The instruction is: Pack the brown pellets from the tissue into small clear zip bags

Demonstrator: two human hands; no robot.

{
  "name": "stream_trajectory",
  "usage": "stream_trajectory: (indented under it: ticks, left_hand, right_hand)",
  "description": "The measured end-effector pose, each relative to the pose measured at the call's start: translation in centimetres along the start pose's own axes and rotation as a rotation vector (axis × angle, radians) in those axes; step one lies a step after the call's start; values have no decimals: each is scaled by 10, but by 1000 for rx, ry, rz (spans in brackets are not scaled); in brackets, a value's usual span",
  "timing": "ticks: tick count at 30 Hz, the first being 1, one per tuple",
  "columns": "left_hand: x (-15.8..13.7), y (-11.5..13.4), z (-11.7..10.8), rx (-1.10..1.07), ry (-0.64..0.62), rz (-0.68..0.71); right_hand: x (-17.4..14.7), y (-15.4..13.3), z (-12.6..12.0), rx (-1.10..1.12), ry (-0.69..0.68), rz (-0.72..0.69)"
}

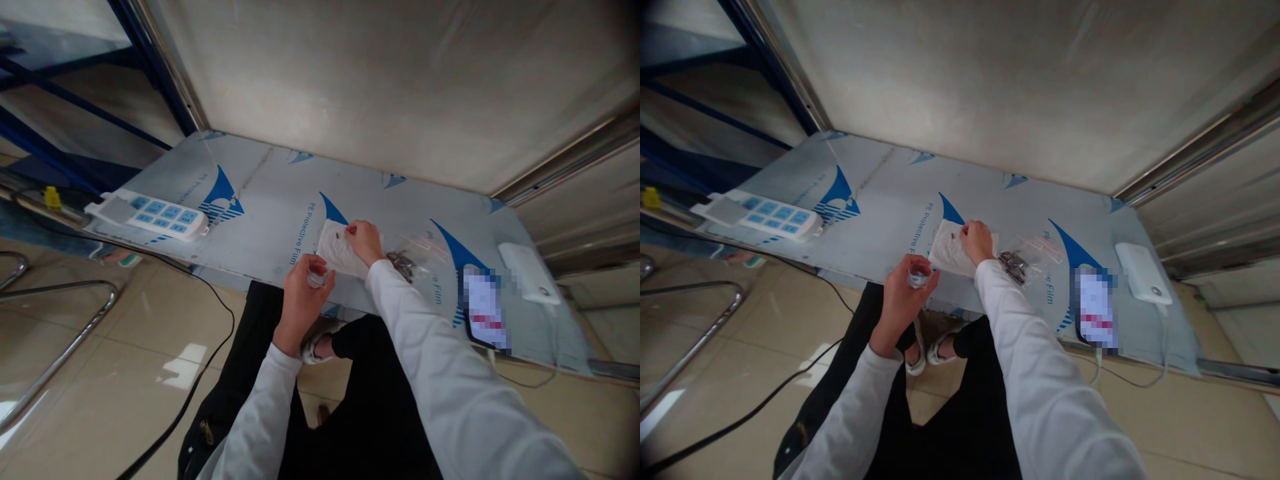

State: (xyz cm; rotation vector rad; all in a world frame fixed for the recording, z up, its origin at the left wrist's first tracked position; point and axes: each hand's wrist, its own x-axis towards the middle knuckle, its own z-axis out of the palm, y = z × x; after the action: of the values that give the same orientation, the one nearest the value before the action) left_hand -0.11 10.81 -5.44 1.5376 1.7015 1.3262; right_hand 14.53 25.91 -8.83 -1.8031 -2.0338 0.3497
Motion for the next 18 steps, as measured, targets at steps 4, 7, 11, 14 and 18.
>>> stream_trajectory:
  ticks: [4,7,11,14,18]
  left_hand:
    - [0,-1,0,-8,-9,3]
    - [0,-2,1,-26,-12,0]
    - [0,-3,0,-31,-7,9]
    - [0,-3,-1,-23,-5,6]
    - [0,-4,-1,-27,-5,-1]
  right_hand:
    - [-2,-6,-3,99,-4,-44]
    - [-5,-13,-1,123,-26,-65]
    - [-7,-21,3,12,-51,-56]
    - [-7,-27,1,-61,-49,-51]
    - [-27,-42,-23,193,29,-37]
